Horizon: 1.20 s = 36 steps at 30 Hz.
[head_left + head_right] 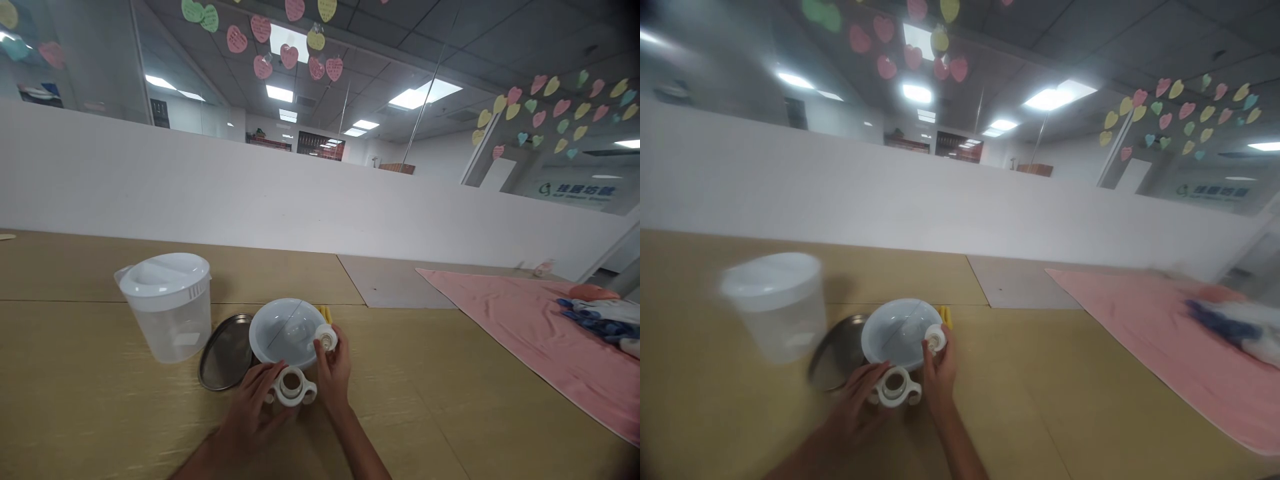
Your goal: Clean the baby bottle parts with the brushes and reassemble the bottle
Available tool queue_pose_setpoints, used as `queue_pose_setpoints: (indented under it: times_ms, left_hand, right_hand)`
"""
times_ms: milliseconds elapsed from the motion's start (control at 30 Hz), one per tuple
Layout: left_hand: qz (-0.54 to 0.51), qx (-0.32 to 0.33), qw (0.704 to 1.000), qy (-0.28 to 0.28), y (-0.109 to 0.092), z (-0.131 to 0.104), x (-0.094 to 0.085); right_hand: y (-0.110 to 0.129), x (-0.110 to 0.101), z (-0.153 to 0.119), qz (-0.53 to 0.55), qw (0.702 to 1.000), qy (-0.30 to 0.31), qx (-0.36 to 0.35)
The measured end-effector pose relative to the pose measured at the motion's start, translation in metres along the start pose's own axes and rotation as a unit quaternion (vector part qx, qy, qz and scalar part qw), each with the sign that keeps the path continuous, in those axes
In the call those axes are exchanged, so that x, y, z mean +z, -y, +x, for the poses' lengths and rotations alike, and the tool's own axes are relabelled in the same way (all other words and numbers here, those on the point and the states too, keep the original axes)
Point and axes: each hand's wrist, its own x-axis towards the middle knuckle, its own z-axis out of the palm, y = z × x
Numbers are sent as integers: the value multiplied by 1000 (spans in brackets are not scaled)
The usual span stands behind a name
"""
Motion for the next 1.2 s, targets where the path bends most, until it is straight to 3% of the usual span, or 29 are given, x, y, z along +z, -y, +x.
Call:
queue_pose_setpoints:
  times_ms: [133,367,500,667,800,900,1200]
  left_hand:
    - [-1,0,1000,-8,-3,1,-2]
    - [-11,-12,1000,-7,-4,3,-3]
    - [-11,-5,1000,6,-2,2,-3]
    - [-9,-14,1000,11,-2,1,-3]
    - [-16,-8,1000,10,-2,1,-3]
    - [-19,-4,1000,12,-2,1,-3]
    - [-10,-6,1000,22,-1,0,-3]
  right_hand:
    - [2,0,2,-36,998,46,19]
    - [-3,-8,8,-182,962,192,-59]
    - [-1,-11,10,-230,940,233,-98]
    - [3,-13,10,-276,921,220,-164]
    - [3,-12,8,-311,918,172,-175]
    - [3,-11,6,-311,917,178,-177]
    - [-1,-11,2,-256,941,124,-181]
